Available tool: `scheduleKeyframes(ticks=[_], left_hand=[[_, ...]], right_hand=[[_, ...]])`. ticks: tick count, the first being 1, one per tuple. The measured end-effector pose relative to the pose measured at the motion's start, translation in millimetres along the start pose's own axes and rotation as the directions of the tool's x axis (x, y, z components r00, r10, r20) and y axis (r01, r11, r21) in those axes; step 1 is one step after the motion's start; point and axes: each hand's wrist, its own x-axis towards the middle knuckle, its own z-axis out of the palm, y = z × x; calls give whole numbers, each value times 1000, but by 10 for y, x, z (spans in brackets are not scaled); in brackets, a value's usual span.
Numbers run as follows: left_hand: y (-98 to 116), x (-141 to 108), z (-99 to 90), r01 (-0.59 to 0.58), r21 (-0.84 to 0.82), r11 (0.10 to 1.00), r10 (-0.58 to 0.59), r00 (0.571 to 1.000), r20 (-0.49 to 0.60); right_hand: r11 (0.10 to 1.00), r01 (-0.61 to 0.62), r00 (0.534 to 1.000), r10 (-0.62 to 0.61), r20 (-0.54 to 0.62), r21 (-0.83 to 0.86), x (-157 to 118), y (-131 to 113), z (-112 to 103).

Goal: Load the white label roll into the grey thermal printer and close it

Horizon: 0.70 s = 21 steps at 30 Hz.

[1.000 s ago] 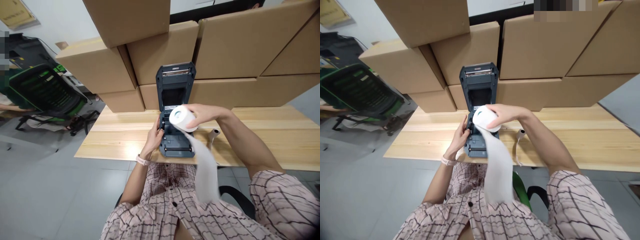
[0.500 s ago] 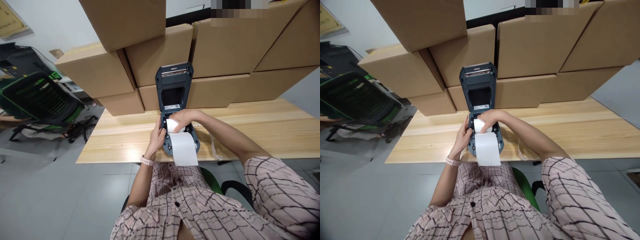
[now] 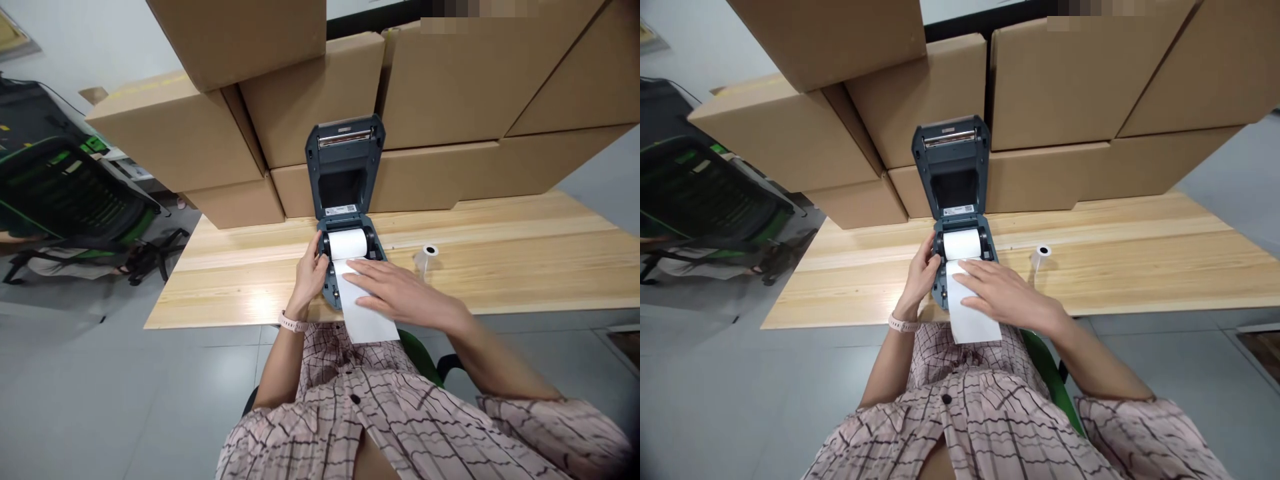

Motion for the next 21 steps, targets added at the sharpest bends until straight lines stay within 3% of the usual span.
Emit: scheduleKeyframes(ticks=[5, 12, 21], left_hand=[[14, -6, 18, 6, 14, 1000, -5, 999, -44], [14, -7, 31, 27, 7, 1000, -26, 999, -43], [26, -30, 39, 30, -19, 999, -31, 999, -38]], right_hand=[[997, -59, 992, 54, -113, -43, -43, -176, 224], [998, -38, 989, 46, -144, 56, -35, -115, 228], [999, -43, 979, 47, -198, 27, -95, -213, 298]])
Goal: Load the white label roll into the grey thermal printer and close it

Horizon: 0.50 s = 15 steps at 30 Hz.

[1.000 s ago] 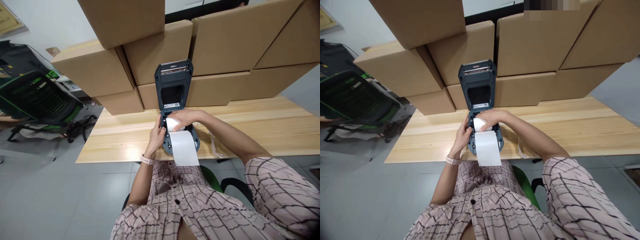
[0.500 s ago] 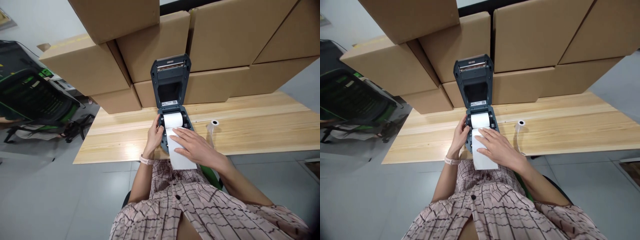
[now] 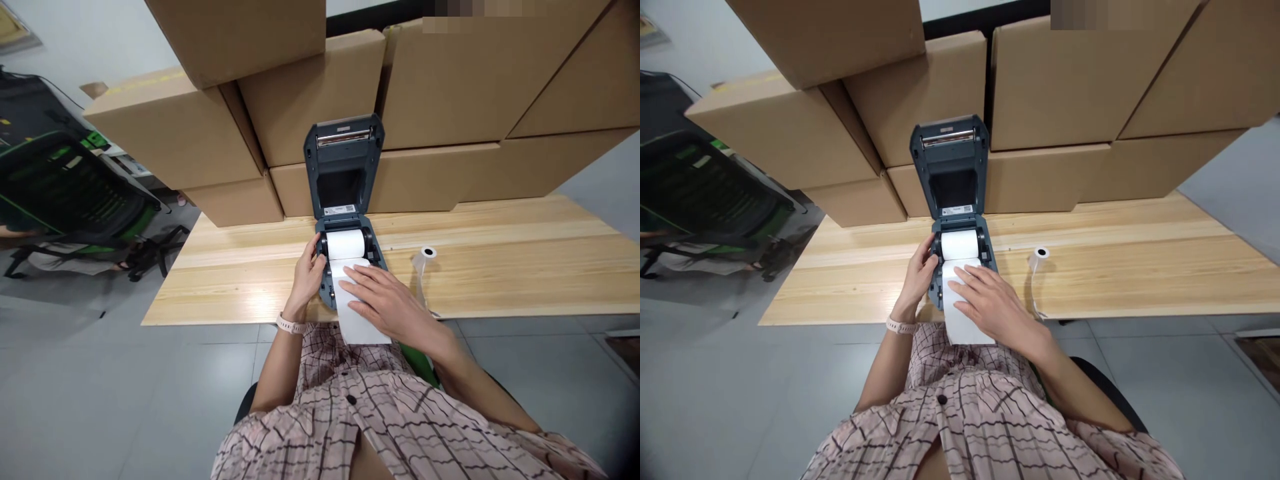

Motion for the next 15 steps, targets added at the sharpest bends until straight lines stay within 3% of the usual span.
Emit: scheduleKeyframes(ticks=[5, 8, 11, 15], left_hand=[[57, -7, -27, -16, 100, 995, 18, 1000, -23], [227, -100, -16, -180, 302, 936, 208, 976, -63], [436, -313, 74, -361, 388, 848, 365, 929, 66], [563, -676, 228, -434, 463, 773, 346, 900, 265]], right_hand=[[1000, -4, 1000, 5, -30, 8, -40, -42, 25], [1000, -16, 1000, 16, -22, 27, -26, -39, 44], [999, -21, 1000, 22, -9, 42, -17, -32, 78], [993, -3, 999, 0, 33, 116, -112, 28, -36]])
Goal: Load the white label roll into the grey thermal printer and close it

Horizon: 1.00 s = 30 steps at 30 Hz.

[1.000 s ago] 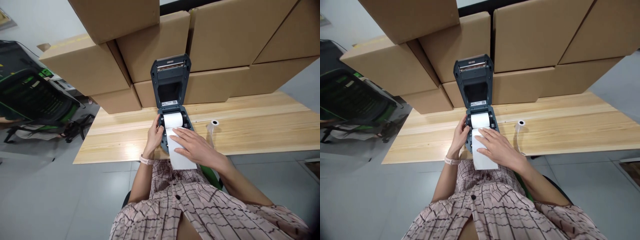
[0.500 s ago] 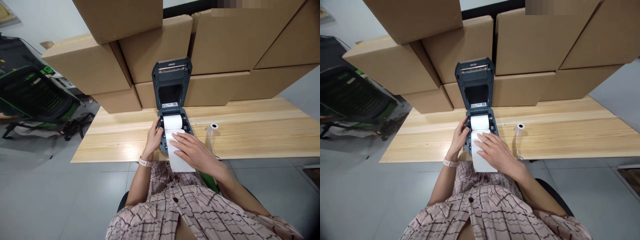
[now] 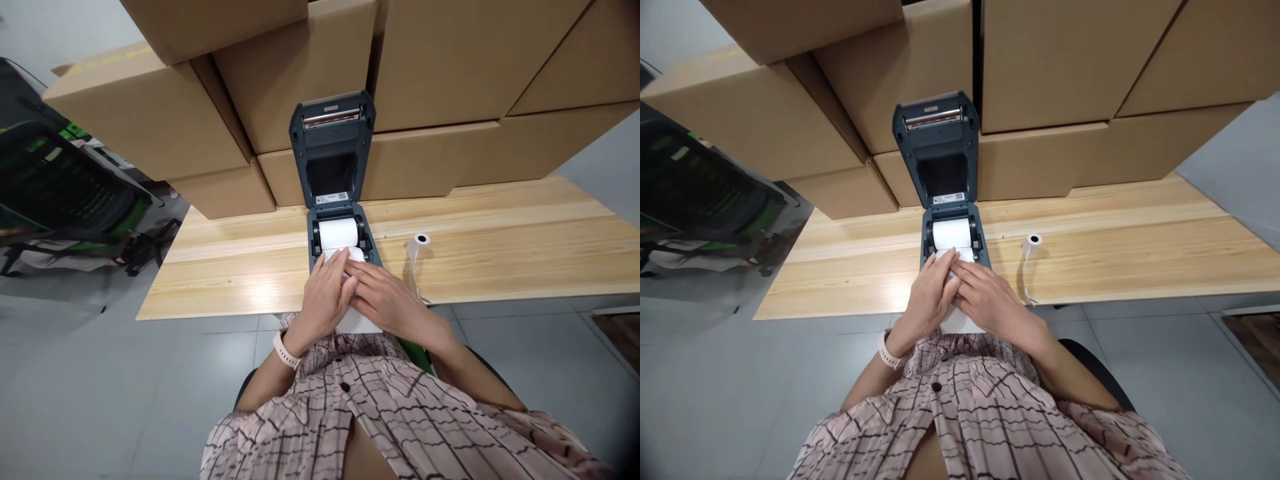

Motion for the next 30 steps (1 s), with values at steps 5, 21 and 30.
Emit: scheduleKeyframes(ticks=[5, 21, 30], left_hand=[[66, -254, 19, -99, 114, 989, 89, 992, 86], [133, -472, 62, -167, 205, 964, 174, 985, -16], [177, -694, -41, -320, 28, 947, 319, 932, -174]], right_hand=[[981, 45, 995, -61, 79, 191, -18, 246, -665], [906, -5, 832, 239, -500, 423, 2069, 1095, -1146], [954, 126, 840, 44, -541, 273, 694, 441, -540]])
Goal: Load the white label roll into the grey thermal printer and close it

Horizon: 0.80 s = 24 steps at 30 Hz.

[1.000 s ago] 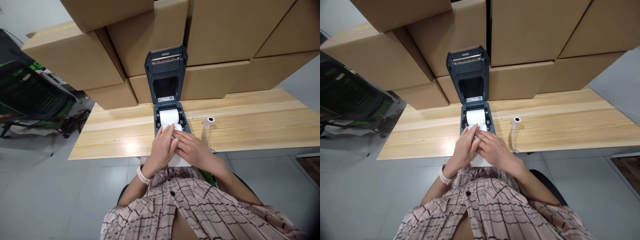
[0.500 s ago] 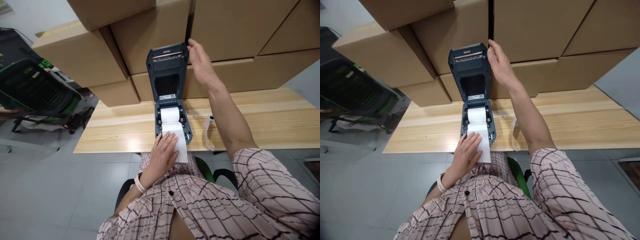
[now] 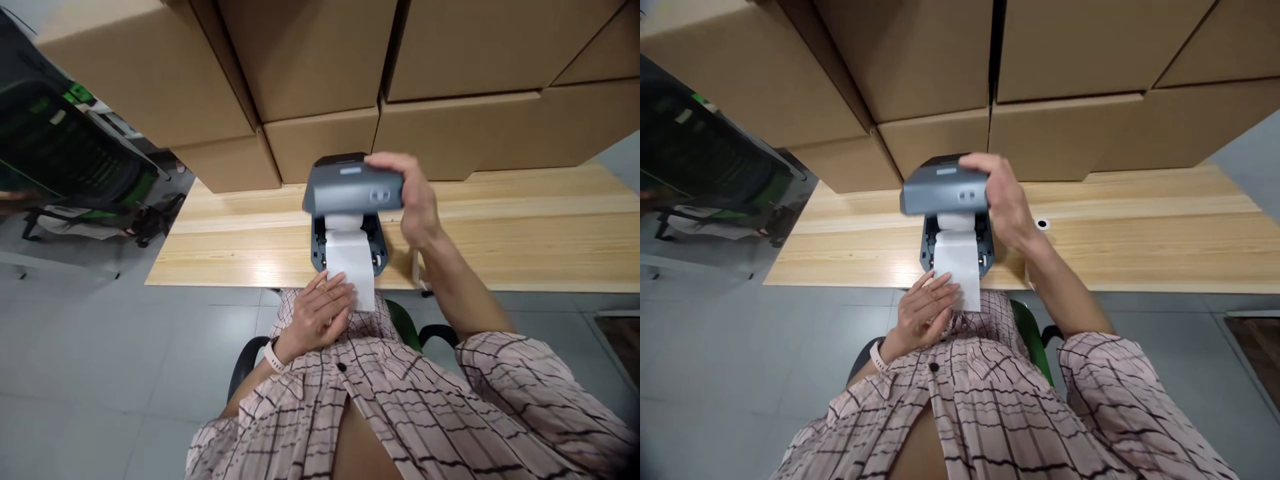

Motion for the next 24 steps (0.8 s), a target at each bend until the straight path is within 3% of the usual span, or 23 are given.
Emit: scheduleKeyframes(ticks=[3, 5, 7, 9, 11, 13, 15, 16, 18, 20, 24], left_hand=[[29, -80, -61, -17, -45, 999, 13, 997, -75], [9, -80, -91, -3, -27, 1000, -3, 976, -220], [-50, 3, -103, 86, 8, 996, -76, 910, -408], [-141, 160, -88, 299, -92, 950, -305, 820, -484], [-250, 329, -44, 523, -311, 793, -606, 723, -331], [-351, 450, 11, 670, -485, 562, -794, 602, -90], [-419, 501, 55, 727, -591, 349, -857, 503, 114], [-436, 505, 68, 731, -624, 277, -858, 480, 182], [-444, 491, 76, 710, -669, 219, -833, 494, 251], [-430, 475, 69, 688, -686, 235, -798, 540, 268], [-405, 473, 64, 661, -681, 314, -767, 599, 228]], right_hand=[[992, -28, 991, 44, 125, -125, -491, -132, 72], [986, -62, 987, 83, 137, -155, -682, -158, 130], [985, -79, 989, 96, 111, -151, -782, -165, 186], [988, -89, 991, 100, 88, -124, -840, -166, 242], [985, -162, 984, 166, 59, -56, -901, -150, 305], [948, -306, 952, 307, 5, 89, -978, -108, 368], [849, -453, 882, 471, -2, 272, -1054, -49, 410], [784, -513, 844, 535, 36, 349, -1084, -21, 419], [664, -602, 781, 604, 157, 443, -1123, 20, 416], [594, -641, 750, 619, 233, 486, -1136, 33, 403], [578, -626, 744, 644, 179, 523, -1138, 23, 412]])
